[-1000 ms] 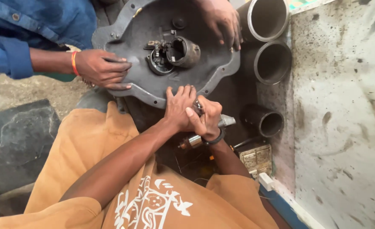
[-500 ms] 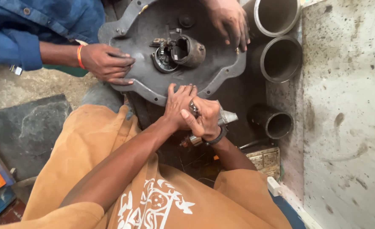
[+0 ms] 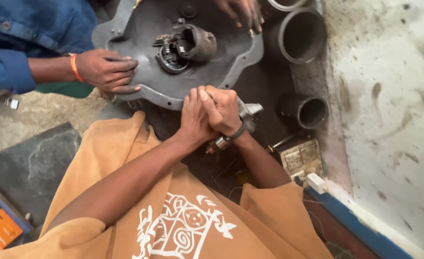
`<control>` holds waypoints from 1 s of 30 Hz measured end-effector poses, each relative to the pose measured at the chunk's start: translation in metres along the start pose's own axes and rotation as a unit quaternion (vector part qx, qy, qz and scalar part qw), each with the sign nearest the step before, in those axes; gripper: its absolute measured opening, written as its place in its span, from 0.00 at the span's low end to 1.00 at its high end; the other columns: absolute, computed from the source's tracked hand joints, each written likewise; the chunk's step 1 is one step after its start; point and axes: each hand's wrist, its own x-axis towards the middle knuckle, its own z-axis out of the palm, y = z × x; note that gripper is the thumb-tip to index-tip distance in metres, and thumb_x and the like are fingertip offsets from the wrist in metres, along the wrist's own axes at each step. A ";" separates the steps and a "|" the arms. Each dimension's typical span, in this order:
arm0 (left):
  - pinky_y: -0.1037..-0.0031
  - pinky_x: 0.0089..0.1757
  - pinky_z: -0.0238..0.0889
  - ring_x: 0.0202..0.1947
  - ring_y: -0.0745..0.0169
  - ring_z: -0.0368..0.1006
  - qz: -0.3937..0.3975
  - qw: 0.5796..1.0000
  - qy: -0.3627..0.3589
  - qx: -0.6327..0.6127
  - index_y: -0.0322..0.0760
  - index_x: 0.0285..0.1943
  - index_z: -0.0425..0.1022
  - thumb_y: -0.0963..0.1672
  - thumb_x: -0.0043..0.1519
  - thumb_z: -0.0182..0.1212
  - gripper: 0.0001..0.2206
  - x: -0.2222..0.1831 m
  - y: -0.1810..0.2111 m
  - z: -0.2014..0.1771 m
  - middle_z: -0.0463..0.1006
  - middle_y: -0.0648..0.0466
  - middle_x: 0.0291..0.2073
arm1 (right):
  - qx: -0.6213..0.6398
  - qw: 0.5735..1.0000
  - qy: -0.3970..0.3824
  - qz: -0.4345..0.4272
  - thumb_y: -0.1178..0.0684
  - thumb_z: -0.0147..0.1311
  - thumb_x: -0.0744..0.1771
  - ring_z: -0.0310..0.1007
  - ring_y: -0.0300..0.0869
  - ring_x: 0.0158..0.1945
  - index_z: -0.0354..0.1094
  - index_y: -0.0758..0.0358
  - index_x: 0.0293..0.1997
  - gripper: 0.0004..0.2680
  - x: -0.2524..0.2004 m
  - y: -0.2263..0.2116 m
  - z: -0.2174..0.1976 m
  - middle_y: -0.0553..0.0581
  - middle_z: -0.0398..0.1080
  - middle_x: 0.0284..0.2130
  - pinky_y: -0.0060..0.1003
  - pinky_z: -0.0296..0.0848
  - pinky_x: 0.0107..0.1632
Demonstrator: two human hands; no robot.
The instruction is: Repairing and assembling a motorcycle starter motor on a workbench.
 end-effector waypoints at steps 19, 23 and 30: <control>0.51 0.42 0.71 0.38 0.28 0.77 -0.296 0.922 0.003 -0.251 0.21 0.47 0.62 0.41 0.48 0.68 0.23 -0.039 0.012 0.017 0.77 0.30 0.35 | 0.071 0.994 -0.051 0.070 0.52 0.46 0.68 0.42 0.36 0.24 0.48 0.67 0.23 0.15 0.000 0.010 0.000 0.55 0.43 0.19 0.40 0.45 0.28; 0.54 0.39 0.76 0.35 0.34 0.82 -0.402 0.853 -0.076 -0.324 0.22 0.43 0.67 0.44 0.45 0.67 0.22 -0.023 0.030 -0.030 0.78 0.35 0.38 | 0.099 0.988 -0.067 0.103 0.52 0.46 0.68 0.43 0.35 0.24 0.49 0.67 0.22 0.15 0.005 0.007 -0.005 0.53 0.44 0.17 0.40 0.45 0.28; 0.54 0.47 0.70 0.43 0.37 0.79 -0.419 0.874 -0.106 -0.220 0.30 0.38 0.78 0.55 0.44 0.71 0.25 -0.007 0.023 -0.025 0.82 0.37 0.38 | 0.135 0.976 -0.081 0.149 0.51 0.45 0.68 0.44 0.33 0.24 0.51 0.66 0.21 0.14 0.004 0.010 -0.009 0.51 0.47 0.17 0.38 0.46 0.27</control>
